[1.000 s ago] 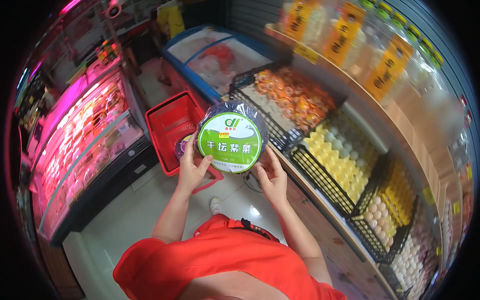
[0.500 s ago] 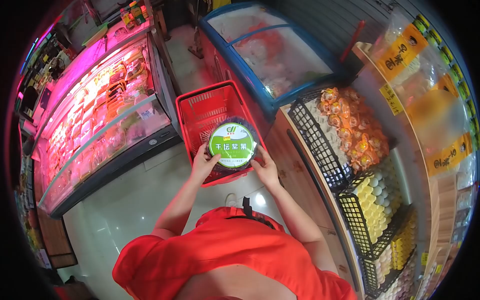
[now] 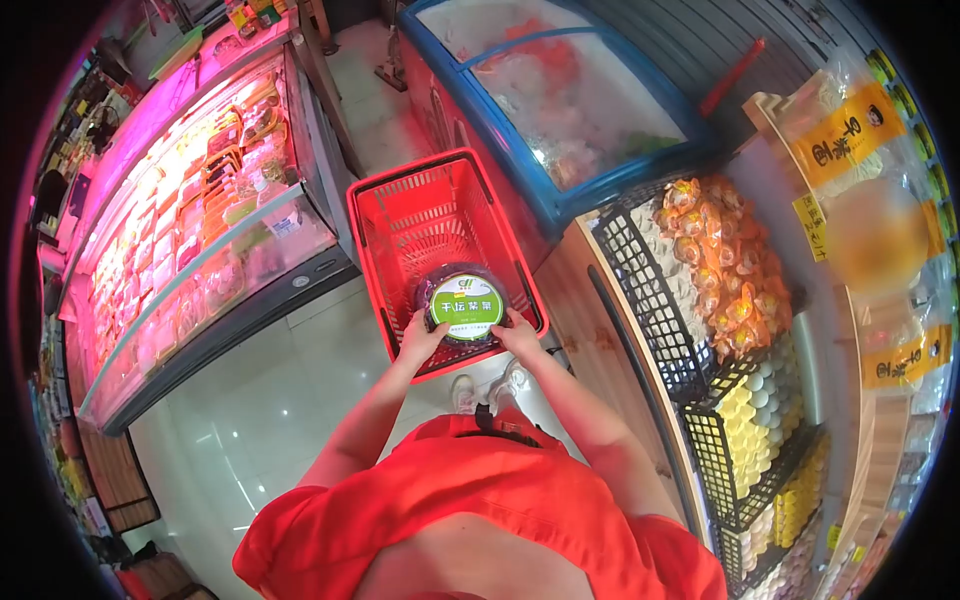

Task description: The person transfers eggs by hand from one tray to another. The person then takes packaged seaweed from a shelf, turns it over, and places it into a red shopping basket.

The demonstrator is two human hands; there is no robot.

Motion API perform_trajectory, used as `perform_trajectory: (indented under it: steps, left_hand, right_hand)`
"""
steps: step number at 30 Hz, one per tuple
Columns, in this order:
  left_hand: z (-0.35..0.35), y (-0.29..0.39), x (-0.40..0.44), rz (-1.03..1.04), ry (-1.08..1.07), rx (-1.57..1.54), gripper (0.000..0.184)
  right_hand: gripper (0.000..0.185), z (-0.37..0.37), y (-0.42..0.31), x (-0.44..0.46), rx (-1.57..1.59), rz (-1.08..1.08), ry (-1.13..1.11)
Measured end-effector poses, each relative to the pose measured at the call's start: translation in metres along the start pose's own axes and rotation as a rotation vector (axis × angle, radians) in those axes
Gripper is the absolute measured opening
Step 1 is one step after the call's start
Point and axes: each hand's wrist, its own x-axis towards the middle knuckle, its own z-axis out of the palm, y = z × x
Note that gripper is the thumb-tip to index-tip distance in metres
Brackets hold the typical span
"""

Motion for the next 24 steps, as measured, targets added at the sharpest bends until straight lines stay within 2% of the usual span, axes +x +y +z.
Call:
perform_trajectory:
  steps: [4,6,8,11,14,17,18,20,22,24]
  left_hand:
    - [-0.002,0.001,0.009,-0.078,-0.033,0.088,0.071]
    - [-0.003,0.006,0.005,-0.119,-0.066,0.296,0.074]
    - [0.006,-0.026,0.013,-0.093,-0.126,0.227,0.073]
    - [0.003,-0.018,0.004,-0.142,-0.153,0.301,0.072]
    - [0.0,-0.021,-0.005,-0.097,-0.127,0.352,0.072]
    - [-0.005,-0.017,-0.01,-0.091,-0.112,0.353,0.071]
    - [-0.005,-0.01,-0.011,-0.076,-0.123,0.357,0.071]
    - [-0.008,0.0,-0.015,-0.035,-0.036,0.473,0.073]
    - [-0.008,0.012,-0.016,0.03,-0.042,0.49,0.072]
    - [-0.002,0.026,-0.015,0.348,0.063,0.501,0.069]
  right_hand:
    - [0.057,0.001,-0.019,0.0,-0.073,0.032,-0.029]
    - [0.053,-0.004,-0.007,0.011,-0.101,-0.003,-0.069]
    - [0.047,-0.007,0.007,0.021,-0.313,-0.035,-0.15]
    - [0.043,0.001,-0.003,-0.001,-0.41,-0.125,-0.014]
    - [0.046,0.003,-0.007,-0.012,-0.345,-0.081,-0.049]
    - [0.044,0.004,0.006,-0.017,-0.336,-0.184,0.013]
    - [0.044,0.004,0.006,-0.021,-0.341,-0.256,0.048]
    - [0.04,0.005,0.01,-0.032,-0.306,-0.252,0.072]
    - [0.038,0.01,-0.002,-0.054,-0.287,-0.218,0.111]
    - [0.035,0.018,-0.011,-0.074,-0.289,-0.232,0.163]
